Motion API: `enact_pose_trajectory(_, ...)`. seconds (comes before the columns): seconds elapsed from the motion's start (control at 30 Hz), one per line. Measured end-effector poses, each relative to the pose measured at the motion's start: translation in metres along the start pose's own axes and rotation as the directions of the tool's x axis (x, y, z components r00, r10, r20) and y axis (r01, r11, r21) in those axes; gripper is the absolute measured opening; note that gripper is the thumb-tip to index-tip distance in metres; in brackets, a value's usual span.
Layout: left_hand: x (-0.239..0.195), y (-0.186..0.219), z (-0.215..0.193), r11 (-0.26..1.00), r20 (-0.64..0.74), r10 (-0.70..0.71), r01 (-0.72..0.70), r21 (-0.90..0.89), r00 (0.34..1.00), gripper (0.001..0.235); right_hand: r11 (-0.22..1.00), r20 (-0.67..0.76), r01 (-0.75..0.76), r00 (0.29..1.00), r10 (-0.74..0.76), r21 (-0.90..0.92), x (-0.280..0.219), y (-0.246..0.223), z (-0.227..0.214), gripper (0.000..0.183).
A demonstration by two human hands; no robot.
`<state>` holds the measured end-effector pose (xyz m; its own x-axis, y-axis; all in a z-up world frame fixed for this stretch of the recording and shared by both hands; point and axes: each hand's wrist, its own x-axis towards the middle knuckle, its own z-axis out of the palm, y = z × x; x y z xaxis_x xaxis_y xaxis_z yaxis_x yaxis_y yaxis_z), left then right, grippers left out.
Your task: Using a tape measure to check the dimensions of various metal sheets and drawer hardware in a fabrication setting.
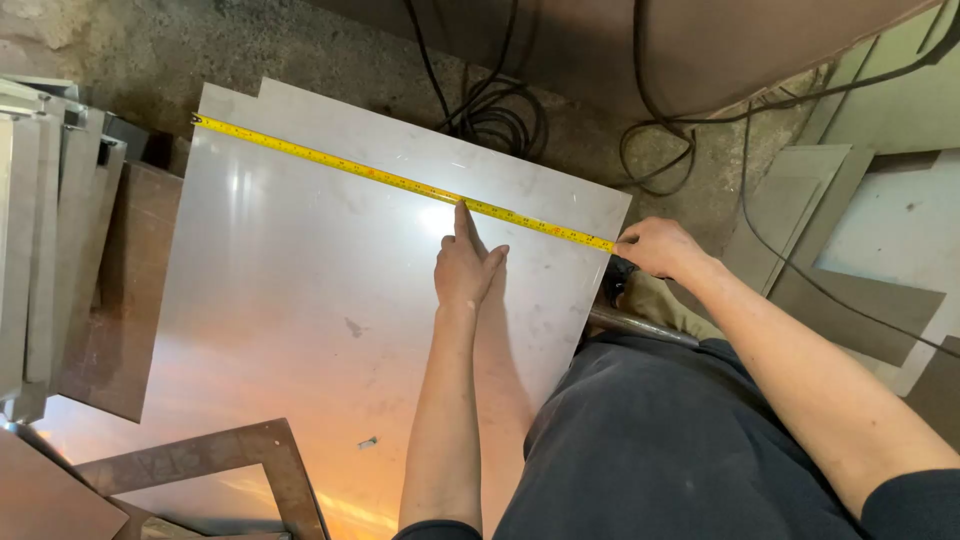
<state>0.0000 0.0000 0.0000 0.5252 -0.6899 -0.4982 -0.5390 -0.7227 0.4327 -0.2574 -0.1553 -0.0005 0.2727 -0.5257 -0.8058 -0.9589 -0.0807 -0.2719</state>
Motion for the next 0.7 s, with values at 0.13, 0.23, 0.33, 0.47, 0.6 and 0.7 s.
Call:
enact_pose_trajectory(0.13, 0.005, -0.010, 0.007, 0.999, -0.077, 0.029, -0.027, 0.032, 0.997, 0.115, 0.973, -0.057, 0.183, 0.980, -0.193, -0.139, 0.039, 0.032, 0.026, 0.041)
enact_pose_trajectory(0.23, 0.000, -0.001, 0.000, 1.000, -0.053, -0.004, 0.002, -0.029, 0.999, 0.116, 0.955, -0.076, 0.240, 0.963, -0.257, -0.176, 0.044, 0.041, 0.029, 0.040)
enact_pose_trajectory(0.33, -0.003, 0.007, -0.002, 0.998, -0.008, -0.040, 0.039, -0.044, 0.999, 0.117, 0.972, -0.100, 0.170, 0.977, -0.188, -0.163, 0.042, 0.050, 0.025, 0.040)
enact_pose_trajectory(0.47, -0.001, 0.005, 0.000, 0.999, -0.034, -0.037, 0.036, -0.017, 0.999, 0.118, 0.938, -0.092, 0.275, 0.950, -0.299, -0.211, 0.063, 0.065, 0.032, 0.042)
enact_pose_trajectory(0.6, -0.001, 0.007, -0.003, 0.999, 0.007, -0.048, 0.048, -0.009, 0.999, 0.121, 0.946, -0.106, 0.238, 0.958, -0.265, -0.218, 0.063, 0.062, 0.025, 0.043)
enact_pose_trajectory(0.7, -0.002, 0.006, -0.004, 0.998, -0.004, -0.044, 0.044, -0.035, 0.999, 0.119, 0.972, -0.104, 0.172, 0.976, -0.189, -0.160, 0.056, 0.061, 0.022, 0.045)
